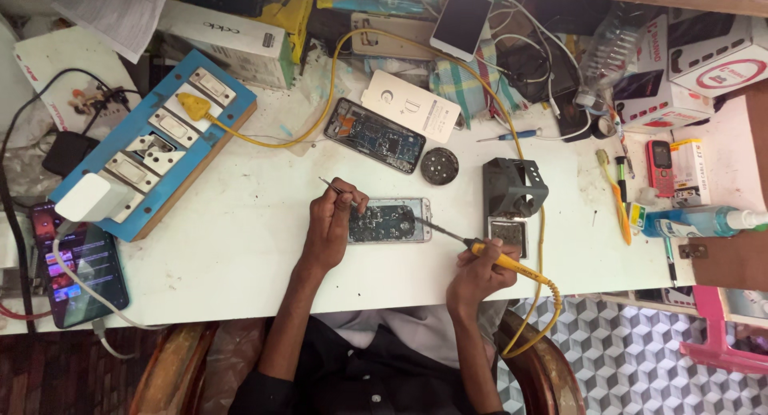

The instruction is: The person uses a soldering iron and a fine tool to work on a disassembled smartphone motherboard. They repeatedly apply the soldering iron to various points on the board while holding the tool steady.

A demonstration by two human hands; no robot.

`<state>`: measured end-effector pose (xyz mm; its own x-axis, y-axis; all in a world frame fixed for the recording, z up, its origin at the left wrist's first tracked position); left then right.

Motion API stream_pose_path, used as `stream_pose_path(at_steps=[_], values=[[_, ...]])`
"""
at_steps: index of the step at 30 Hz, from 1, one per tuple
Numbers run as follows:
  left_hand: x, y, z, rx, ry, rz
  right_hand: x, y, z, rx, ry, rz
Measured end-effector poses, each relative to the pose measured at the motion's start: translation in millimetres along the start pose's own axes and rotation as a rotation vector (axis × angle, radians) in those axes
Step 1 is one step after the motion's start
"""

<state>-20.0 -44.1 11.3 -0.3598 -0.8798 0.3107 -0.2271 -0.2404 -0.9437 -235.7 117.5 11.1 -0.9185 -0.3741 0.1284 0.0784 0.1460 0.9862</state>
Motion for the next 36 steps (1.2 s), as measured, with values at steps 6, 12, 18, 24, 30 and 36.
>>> stream_pose_path(at_steps=[6, 12, 18, 24, 30, 36], values=[[0.7, 1.7, 1.2, -0.003, -0.022, 0.091, 3.0, -1.8, -1.9, -0.037, 0.004, -0.052], [3.8, -9.4, -1.4, -0.031, 0.007, -0.059, 1.5, 6.5, -6.7, -0.079, 0.025, -0.007], [4.7, -10.5, -0.3, 0.017, -0.009, 0.002, 2.4, 4.8, -5.9, -0.048, 0.0, -0.064], [4.9, -11.0, -1.3, 0.008, 0.001, 0.026, 3.6, 3.3, -6.0, -0.044, 0.031, -0.034], [4.5, -11.6, -0.4, 0.057, 0.003, 0.027, 4.9, -1.0, -7.2, -0.014, 0.074, -0.046], [5.4, -13.2, -1.4, 0.053, 0.005, 0.01, 5.4, -1.2, -8.2, -0.032, 0.096, -0.043]])
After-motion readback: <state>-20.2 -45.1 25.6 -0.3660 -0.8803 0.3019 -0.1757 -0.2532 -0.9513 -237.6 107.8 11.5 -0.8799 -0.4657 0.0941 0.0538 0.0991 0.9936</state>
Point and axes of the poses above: each hand's wrist, its own x-axis towards the middle knuckle, its own z-axis out of the back of the hand, y = z × x, the point moved 5 cm from there along x, towards the middle knuckle, and after that the axes turned 5 degrees about -z, right-handed, at the moved point
